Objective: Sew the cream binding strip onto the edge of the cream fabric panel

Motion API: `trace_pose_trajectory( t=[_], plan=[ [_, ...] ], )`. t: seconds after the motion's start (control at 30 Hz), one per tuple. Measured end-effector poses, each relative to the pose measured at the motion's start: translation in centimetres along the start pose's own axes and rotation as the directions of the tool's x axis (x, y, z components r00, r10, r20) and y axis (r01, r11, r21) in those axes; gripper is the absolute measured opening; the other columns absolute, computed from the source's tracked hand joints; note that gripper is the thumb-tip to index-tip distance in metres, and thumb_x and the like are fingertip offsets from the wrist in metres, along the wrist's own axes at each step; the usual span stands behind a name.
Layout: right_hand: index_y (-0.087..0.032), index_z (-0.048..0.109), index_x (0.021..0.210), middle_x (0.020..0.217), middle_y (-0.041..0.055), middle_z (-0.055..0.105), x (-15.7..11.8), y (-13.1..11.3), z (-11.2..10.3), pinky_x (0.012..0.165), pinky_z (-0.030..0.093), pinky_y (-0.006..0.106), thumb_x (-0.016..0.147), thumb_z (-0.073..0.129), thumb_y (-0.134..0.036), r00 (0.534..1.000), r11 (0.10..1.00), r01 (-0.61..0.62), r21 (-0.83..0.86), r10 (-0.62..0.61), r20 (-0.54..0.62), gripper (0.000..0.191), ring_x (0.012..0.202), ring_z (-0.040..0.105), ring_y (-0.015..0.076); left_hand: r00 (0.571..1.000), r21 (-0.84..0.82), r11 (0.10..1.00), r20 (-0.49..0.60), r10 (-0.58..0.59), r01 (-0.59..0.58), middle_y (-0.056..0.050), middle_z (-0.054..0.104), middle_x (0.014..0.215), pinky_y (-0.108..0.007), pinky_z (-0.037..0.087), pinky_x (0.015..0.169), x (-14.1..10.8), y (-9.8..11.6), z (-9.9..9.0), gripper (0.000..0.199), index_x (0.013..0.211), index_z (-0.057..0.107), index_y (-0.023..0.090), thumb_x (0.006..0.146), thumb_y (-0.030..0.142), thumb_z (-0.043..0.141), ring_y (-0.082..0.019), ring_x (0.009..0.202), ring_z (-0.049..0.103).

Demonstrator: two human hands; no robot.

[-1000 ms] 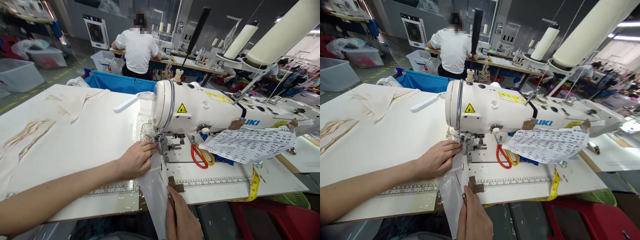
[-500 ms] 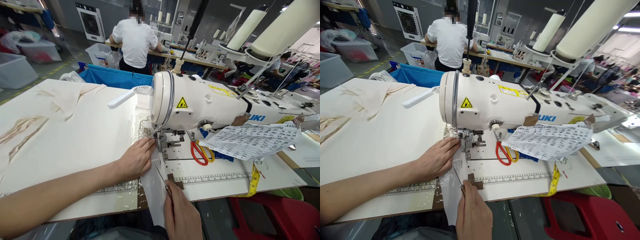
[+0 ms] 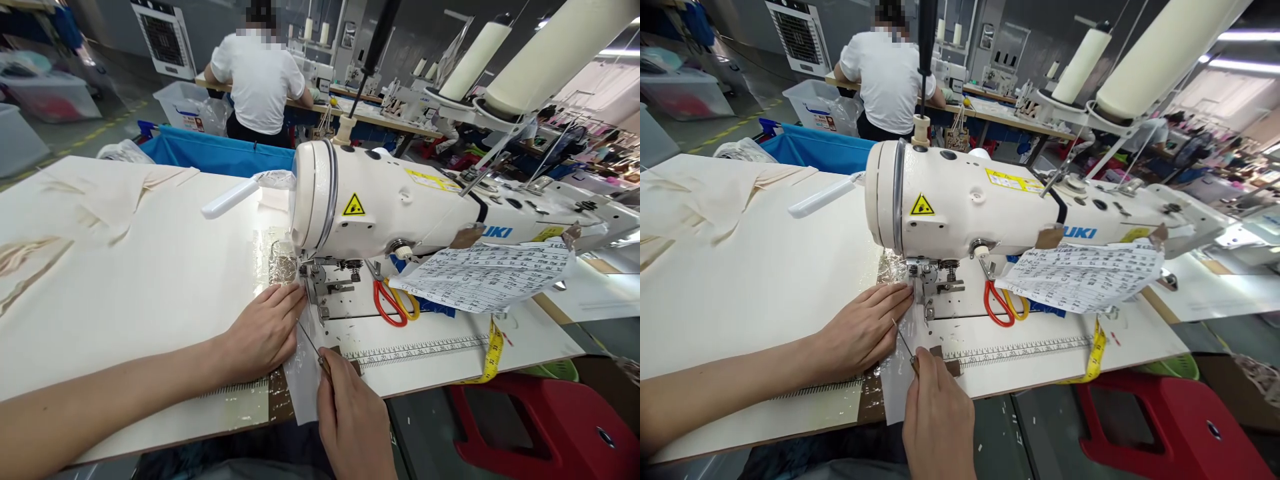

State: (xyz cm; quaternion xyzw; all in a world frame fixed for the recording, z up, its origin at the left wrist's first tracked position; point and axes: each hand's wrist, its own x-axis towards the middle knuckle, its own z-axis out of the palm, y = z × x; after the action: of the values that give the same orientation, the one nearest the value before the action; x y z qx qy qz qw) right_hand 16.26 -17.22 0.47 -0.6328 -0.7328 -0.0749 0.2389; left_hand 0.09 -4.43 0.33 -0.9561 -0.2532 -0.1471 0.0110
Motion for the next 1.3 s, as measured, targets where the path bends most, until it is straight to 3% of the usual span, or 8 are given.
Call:
trace_pose_trajectory(
  t=[0.27, 0.5, 0.67, 0.83, 0.97, 1.07, 1.3],
  plan=[
    [-0.014, 0.058, 0.111, 0.087, 0.0093, 0.075, 1.0, -0.3, 0.0, 0.050, 0.054, 0.025, 0.099, 0.026, -0.013, 1.000, 1.000, -0.007, -0.014, 0.008, 0.008, 0.034, 0.066, 0.074, 0.0180, 1.000, -0.007, 1.000, -0.022, 0.011, -0.011, -0.018, 0.057, 0.138, -0.046, 0.035, 0.114, 0.0, -0.1, 0.0, 0.046, 0.133, 0.057, 0.002, 0.096, 0.023, 0.038, -0.029, 0.131, 0.048],
    [-0.015, 0.057, 0.110, 0.087, 0.0083, 0.075, 2.1, -0.4, 0.4, 0.051, 0.054, 0.024, 0.097, 0.028, -0.011, 1.000, 1.000, -0.017, 0.000, 0.017, 0.001, 0.032, 0.068, 0.074, 0.0174, 0.999, 0.002, 1.000, -0.038, -0.004, 0.004, -0.019, 0.057, 0.136, -0.047, 0.034, 0.114, 0.6, -0.9, 0.1, 0.045, 0.131, 0.057, 0.000, 0.096, 0.022, 0.040, -0.030, 0.132, 0.046],
    [-0.015, 0.059, 0.107, 0.085, 0.0080, 0.076, 2.9, -0.5, 1.0, 0.051, 0.054, 0.025, 0.094, 0.029, -0.009, 1.000, 1.000, -0.021, 0.010, 0.021, -0.001, 0.033, 0.067, 0.074, 0.0183, 0.996, 0.013, 0.996, -0.011, -0.085, 0.085, -0.019, 0.058, 0.128, -0.048, 0.041, 0.106, 1.1, -1.3, -0.2, 0.043, 0.130, 0.058, 0.003, 0.094, 0.020, 0.042, -0.033, 0.125, 0.046],
    [-0.012, 0.061, 0.108, 0.092, 0.0115, 0.077, 3.2, -0.4, 1.4, 0.050, 0.054, 0.025, 0.095, 0.030, -0.012, 0.999, 0.995, -0.050, 0.084, 0.050, 0.001, 0.033, 0.068, 0.075, 0.0188, 0.998, 0.036, 0.997, 0.009, -0.067, 0.067, -0.017, 0.058, 0.130, -0.046, 0.040, 0.107, 1.5, -2.4, 0.0, 0.041, 0.130, 0.058, 0.005, 0.095, 0.018, 0.043, -0.030, 0.125, 0.046],
    [-0.011, 0.061, 0.110, 0.094, 0.0122, 0.078, 2.8, -0.7, 1.3, 0.058, 0.056, 0.025, 0.097, 0.031, -0.014, 0.996, 0.981, -0.083, 0.173, 0.080, 0.024, 0.033, 0.076, 0.076, 0.0200, 0.999, 0.114, 0.992, -0.007, -0.045, 0.045, -0.013, 0.061, 0.130, -0.046, 0.036, 0.110, 1.5, -3.1, 0.0, 0.038, 0.128, 0.060, 0.008, 0.096, 0.009, 0.039, -0.029, 0.129, 0.046],
    [-0.010, 0.062, 0.110, 0.095, 0.0129, 0.078, 2.5, -1.0, 1.2, 0.057, 0.057, 0.027, 0.098, 0.031, -0.015, 0.996, 0.978, -0.088, 0.189, 0.089, 0.002, 0.034, 0.076, 0.076, 0.0210, 0.999, 0.102, 0.994, -0.023, -0.045, 0.047, -0.014, 0.061, 0.129, -0.045, 0.037, 0.108, 1.4, -2.6, -0.1, 0.037, 0.126, 0.061, 0.006, 0.095, 0.010, 0.041, -0.028, 0.126, 0.049],
    [-0.009, 0.063, 0.107, 0.089, 0.0111, 0.078, 2.4, -1.0, 0.9, 0.056, 0.057, 0.029, 0.096, 0.030, -0.015, 0.996, 0.978, -0.089, 0.186, 0.088, 0.015, 0.034, 0.071, 0.076, 0.0217, 0.999, 0.049, 0.999, -0.035, -0.006, 0.007, -0.018, 0.061, 0.129, -0.045, 0.036, 0.110, 0.9, -0.7, 0.4, 0.036, 0.108, 0.070, 0.005, 0.096, 0.029, 0.045, -0.031, 0.128, 0.048]
  ],
)
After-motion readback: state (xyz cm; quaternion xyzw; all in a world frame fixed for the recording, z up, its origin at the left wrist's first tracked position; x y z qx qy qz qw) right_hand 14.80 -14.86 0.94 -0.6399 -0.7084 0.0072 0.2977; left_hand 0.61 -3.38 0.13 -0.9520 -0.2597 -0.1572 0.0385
